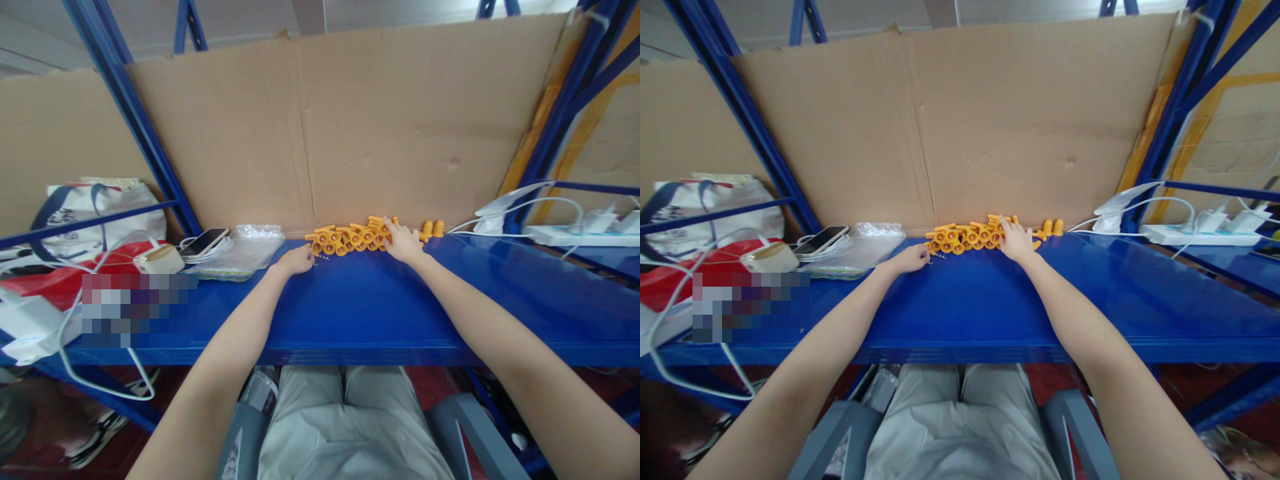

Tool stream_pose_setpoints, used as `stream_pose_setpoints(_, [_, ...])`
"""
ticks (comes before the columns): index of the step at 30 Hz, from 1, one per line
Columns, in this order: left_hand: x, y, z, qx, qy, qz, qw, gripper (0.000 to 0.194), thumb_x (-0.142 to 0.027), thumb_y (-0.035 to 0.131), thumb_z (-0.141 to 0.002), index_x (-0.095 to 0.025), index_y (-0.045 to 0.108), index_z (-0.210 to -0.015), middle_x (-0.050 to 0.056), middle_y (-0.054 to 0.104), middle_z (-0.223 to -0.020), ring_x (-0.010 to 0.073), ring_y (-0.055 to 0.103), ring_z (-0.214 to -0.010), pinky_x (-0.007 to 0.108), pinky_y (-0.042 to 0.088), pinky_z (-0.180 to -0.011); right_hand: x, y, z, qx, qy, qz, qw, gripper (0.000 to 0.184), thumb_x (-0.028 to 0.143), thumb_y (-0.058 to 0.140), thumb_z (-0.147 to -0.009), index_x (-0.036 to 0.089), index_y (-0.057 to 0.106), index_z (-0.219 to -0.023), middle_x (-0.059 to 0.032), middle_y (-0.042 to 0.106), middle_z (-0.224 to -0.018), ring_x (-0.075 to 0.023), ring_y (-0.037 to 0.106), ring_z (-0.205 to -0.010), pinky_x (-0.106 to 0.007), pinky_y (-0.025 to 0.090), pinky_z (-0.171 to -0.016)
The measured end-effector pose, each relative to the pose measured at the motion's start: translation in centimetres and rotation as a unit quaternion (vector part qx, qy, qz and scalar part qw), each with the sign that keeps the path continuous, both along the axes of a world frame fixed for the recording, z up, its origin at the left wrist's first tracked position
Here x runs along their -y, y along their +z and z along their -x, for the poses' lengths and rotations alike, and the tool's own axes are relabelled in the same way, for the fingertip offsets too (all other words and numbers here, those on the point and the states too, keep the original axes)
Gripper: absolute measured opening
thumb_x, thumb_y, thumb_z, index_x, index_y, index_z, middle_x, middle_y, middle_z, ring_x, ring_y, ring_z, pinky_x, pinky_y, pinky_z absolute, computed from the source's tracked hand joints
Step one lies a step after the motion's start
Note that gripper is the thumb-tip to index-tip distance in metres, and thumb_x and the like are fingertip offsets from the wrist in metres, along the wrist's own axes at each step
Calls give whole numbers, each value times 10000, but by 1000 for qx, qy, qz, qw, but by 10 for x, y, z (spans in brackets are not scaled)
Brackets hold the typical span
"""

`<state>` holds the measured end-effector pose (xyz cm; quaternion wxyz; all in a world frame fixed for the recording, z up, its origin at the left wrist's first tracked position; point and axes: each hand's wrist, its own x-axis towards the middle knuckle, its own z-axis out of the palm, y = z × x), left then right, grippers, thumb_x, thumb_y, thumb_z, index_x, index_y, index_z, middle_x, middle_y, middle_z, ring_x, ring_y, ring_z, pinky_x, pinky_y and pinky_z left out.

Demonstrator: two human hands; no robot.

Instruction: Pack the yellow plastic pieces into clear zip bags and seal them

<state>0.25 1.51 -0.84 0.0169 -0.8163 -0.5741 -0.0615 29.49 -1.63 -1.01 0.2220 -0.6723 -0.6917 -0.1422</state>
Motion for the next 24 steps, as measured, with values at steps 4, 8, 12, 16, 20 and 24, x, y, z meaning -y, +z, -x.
stream_pose_setpoints(4, [5, 1, -9, -17, -43, -11, 999, 205, -159, 458, -851, -180, 661, -825, 96, 716, -1024, 229, 669, -970, 288, 504, -872, 0, 0, 0, 3, 0, -2, 1000, 648, 289, 360, -922, 150, 290, -1551, -192, 536, -1429, -358, 503, -1269, -552, 376, -990])
stream_pose_setpoints(8, [10, 1, -19, -32, -67, -15, 997, 233, -140, 443, -859, -170, 672, -833, 109, 699, -1063, 222, 654, -1011, 283, 501, -895, -2, 2, -4, -9, 12, -15, 1000, 636, 382, 324, -964, 136, 288, -1549, -191, 566, -1399, -352, 530, -1260, -554, 402, -992])
stream_pose_setpoints(12, [15, 2, -22, -49, -71, -19, 996, 239, -162, 432, -888, -169, 670, -867, 106, 692, -1080, 217, 639, -1058, 292, 495, -933, -12, 6, -21, -73, 5, -82, 994, 612, 407, 266, -982, 123, 333, -1520, -174, 563, -1406, -323, 547, -1264, -517, 441, -1002])
stream_pose_setpoints(16, [19, 5, -21, -48, -67, -14, 996, 251, -189, 420, -921, -147, 667, -930, 130, 675, -1135, 228, 629, -1095, 302, 491, -952, -25, 12, -57, -154, -36, -120, 980, 562, 319, 312, -960, 84, 426, -1457, -188, 568, -1393, -296, 527, -1299, -460, 427, -1053])
stream_pose_setpoints(20, [25, 9, -23, -43, -55, -8, 998, 266, -190, 402, -935, -143, 660, -981, 139, 658, -1185, 233, 615, -1142, 303, 483, -974, -39, 17, -102, -191, -123, -66, 972, 547, 173, 408, -876, 31, 503, -1395, -235, 559, -1382, -312, 554, -1270, -427, 448, -1042])
stream_pose_setpoints(24, [30, 11, -25, -56, -57, -5, 997, 283, -167, 381, -938, -143, 658, -991, 133, 658, -1185, 229, 601, -1170, 309, 469, -1005, -59, 14, -141, -160, -143, -17, 977, 563, 124, 490, -802, 85, 574, -1357, -216, 571, -1374, -327, 575, -1248, -441, 470, -1030])
